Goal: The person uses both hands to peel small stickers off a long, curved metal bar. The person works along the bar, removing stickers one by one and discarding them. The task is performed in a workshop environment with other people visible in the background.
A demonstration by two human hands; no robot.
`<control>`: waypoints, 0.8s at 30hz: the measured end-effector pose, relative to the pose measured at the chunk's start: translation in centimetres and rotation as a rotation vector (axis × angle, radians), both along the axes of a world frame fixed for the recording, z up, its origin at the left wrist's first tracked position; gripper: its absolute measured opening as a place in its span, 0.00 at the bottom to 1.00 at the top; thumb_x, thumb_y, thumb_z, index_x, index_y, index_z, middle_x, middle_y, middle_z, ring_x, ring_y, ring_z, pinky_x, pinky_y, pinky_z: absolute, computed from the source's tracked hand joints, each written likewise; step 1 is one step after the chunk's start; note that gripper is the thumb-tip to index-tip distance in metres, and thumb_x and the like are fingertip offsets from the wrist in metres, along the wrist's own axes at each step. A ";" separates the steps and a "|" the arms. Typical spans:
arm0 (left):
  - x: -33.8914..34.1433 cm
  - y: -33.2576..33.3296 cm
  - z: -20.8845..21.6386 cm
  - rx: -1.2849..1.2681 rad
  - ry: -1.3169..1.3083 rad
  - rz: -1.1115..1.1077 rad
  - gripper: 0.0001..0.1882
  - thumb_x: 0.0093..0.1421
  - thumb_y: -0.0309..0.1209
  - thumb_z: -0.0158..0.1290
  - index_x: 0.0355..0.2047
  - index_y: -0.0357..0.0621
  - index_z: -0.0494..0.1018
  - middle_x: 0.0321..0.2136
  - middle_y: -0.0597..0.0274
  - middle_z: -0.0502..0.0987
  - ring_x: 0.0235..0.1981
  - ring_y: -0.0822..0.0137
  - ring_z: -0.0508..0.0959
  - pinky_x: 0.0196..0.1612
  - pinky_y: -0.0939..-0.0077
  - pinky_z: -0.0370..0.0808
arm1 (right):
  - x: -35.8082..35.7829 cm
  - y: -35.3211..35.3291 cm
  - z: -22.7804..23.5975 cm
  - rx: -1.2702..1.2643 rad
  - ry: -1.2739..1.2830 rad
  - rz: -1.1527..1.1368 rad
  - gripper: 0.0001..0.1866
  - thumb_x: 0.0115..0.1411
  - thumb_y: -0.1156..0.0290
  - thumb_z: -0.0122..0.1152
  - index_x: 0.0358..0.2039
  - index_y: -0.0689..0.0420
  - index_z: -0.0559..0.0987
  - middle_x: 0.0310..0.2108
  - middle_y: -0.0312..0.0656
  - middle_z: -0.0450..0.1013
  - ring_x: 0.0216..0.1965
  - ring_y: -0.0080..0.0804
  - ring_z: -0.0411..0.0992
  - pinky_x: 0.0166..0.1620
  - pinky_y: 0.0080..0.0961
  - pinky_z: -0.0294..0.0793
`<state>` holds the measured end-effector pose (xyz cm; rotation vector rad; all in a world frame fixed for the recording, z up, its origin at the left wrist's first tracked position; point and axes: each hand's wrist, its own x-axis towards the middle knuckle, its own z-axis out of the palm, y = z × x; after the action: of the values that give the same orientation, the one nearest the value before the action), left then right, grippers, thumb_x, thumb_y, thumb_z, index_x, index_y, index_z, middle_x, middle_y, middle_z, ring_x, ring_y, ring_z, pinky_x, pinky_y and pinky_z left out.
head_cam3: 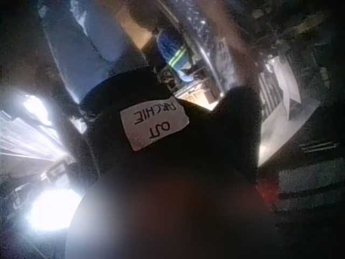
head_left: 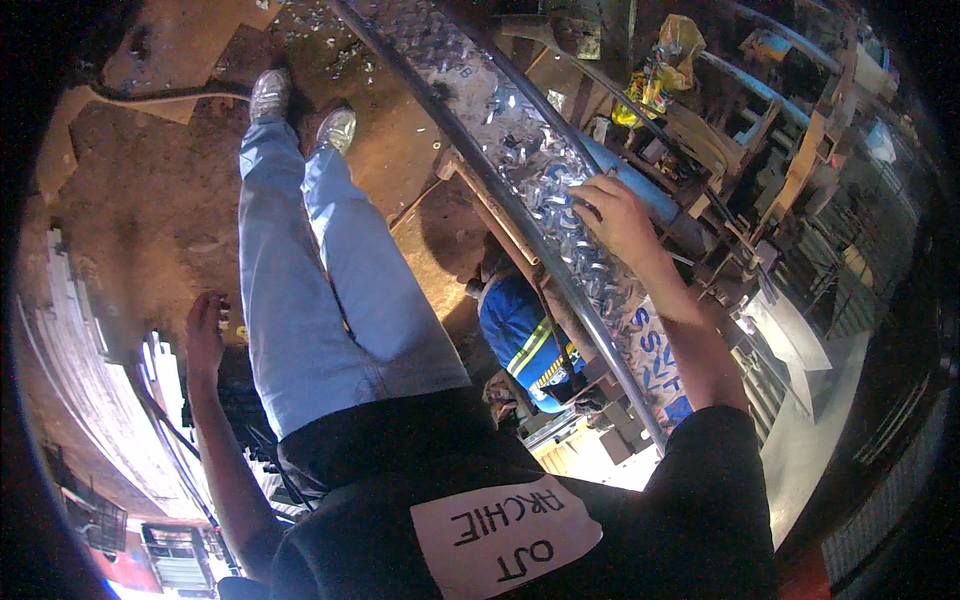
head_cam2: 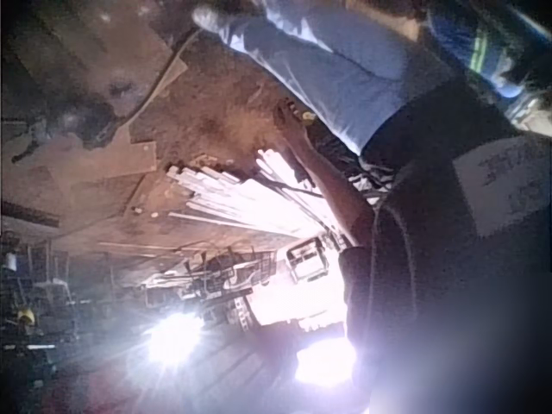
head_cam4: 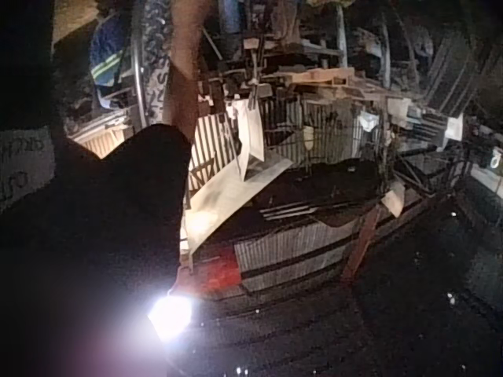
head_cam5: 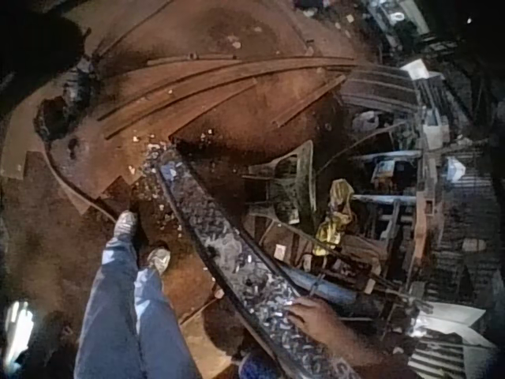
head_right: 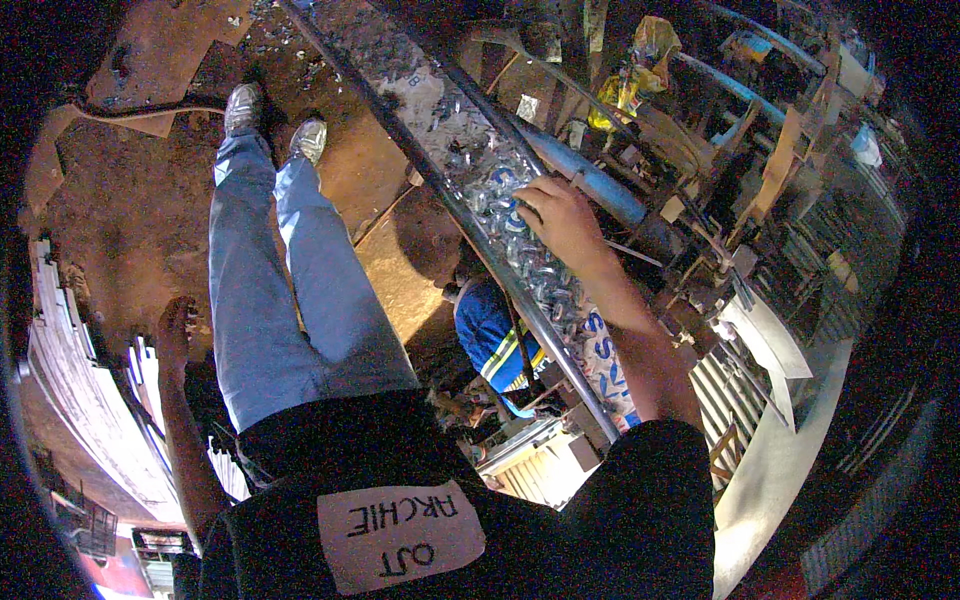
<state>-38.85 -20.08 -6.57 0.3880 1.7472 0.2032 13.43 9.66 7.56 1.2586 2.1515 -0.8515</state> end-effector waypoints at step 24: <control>-0.2 0.0 -0.6 0.054 -0.036 -0.020 0.15 0.69 0.36 0.42 0.45 0.41 0.74 0.35 0.61 0.78 0.35 0.70 0.77 0.38 0.77 0.73 | -1.0 0.6 -2.8 -0.016 -0.209 0.441 0.06 0.54 0.72 0.54 0.33 0.57 0.74 0.38 0.42 0.69 0.45 0.40 0.71 0.42 0.41 0.76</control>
<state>-39.10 -20.09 -7.13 0.4383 1.7042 0.2418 12.45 10.31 4.72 0.7767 2.1263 -0.5253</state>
